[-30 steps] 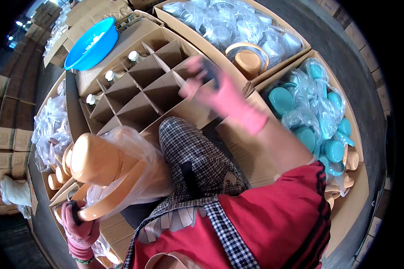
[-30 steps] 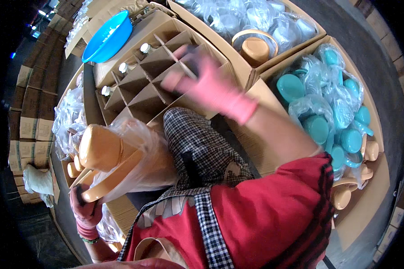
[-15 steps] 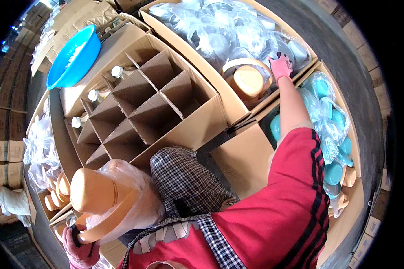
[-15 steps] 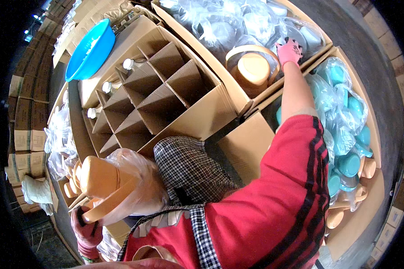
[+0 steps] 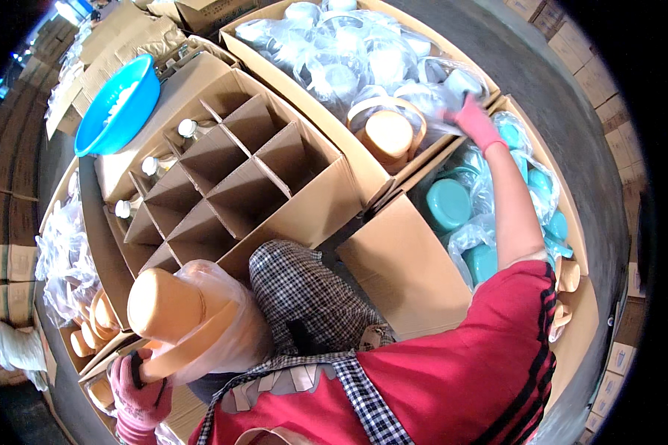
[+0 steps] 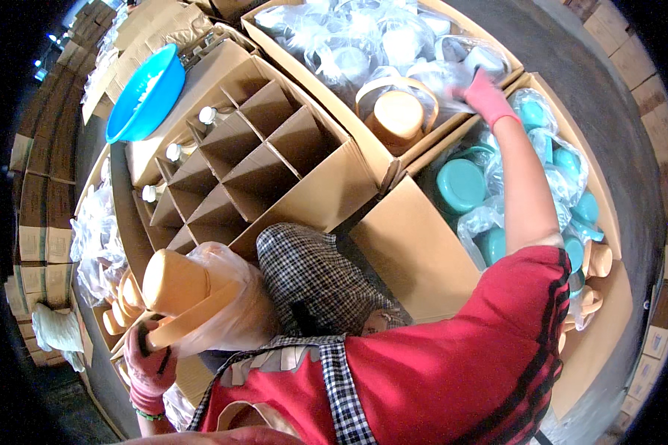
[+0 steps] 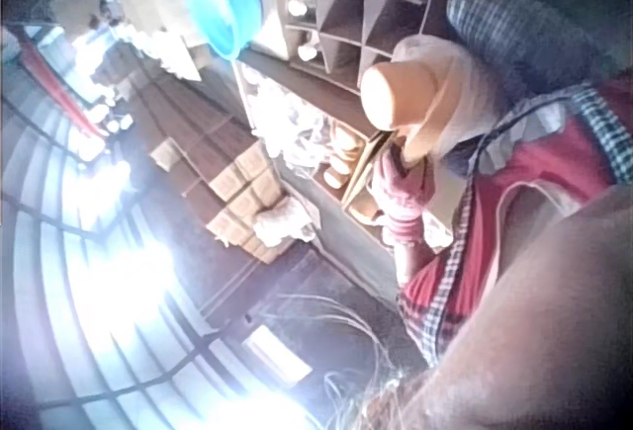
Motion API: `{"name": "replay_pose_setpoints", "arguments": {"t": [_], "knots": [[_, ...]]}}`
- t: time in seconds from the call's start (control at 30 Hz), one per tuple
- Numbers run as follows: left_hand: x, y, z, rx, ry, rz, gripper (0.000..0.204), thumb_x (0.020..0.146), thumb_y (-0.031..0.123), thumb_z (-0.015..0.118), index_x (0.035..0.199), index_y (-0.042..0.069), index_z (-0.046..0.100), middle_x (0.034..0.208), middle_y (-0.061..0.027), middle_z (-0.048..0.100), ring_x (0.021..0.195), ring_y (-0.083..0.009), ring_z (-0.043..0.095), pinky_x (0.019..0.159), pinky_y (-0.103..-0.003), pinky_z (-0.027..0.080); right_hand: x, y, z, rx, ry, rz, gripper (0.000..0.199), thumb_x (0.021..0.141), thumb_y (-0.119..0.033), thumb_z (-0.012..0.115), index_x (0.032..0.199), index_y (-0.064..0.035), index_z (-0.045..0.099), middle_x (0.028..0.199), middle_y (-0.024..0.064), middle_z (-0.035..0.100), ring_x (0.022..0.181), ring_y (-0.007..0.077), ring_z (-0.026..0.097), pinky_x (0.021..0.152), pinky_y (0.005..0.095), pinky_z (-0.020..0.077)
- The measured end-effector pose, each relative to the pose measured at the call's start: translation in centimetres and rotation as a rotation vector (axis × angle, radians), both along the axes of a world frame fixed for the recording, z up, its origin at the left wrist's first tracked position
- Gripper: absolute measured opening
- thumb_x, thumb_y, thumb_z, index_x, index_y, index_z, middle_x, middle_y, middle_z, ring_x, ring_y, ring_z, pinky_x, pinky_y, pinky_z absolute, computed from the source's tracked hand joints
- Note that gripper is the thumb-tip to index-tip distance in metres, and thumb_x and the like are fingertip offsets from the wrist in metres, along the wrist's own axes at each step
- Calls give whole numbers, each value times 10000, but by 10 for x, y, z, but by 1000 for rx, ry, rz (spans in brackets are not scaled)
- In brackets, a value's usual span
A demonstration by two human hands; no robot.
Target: The person sits on the floor and packs plastic pitchers into cardboard boxes. They remove the lid from each pitcher, place the pitcher into a clear plastic bag, and then place the bagged pitcher into a box. The person then places the lid into the pitcher and puts the pitcher back into the box.
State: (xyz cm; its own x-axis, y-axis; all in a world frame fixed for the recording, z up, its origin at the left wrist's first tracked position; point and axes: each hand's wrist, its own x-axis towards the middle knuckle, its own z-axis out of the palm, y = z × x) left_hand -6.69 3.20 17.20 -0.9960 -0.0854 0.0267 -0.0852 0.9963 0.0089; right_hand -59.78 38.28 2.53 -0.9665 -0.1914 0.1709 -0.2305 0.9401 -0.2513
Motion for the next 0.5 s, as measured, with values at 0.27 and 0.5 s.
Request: {"name": "replay_pose_setpoints", "arguments": {"t": [0.27, 0.5], "knots": [[0, -6, -3, 207, 10, 63, 164, 514, 111, 642, 627, 15, 574, 902, -200, 485, 792, -349, 496, 717, -390, 413, -18, 11, 27, -176, -270, 126, 222, 747, -164, 441, 719, -6, 594, 670, 113, 593, 592, 239, 560, 539, 339, 425], [-5, -35, 15, 449, 199, 274, 205, 520, 49, 696, 683, -18, 591, 984, -211, 517, 849, -308, 544, 758, -358, 432, -34, 154, 129, -1224, 205, 4, 202, 777, -185, 461, 826, -23, 572, 719, 110, 574, 665, 223, 560, 597, 302, 452]]}}
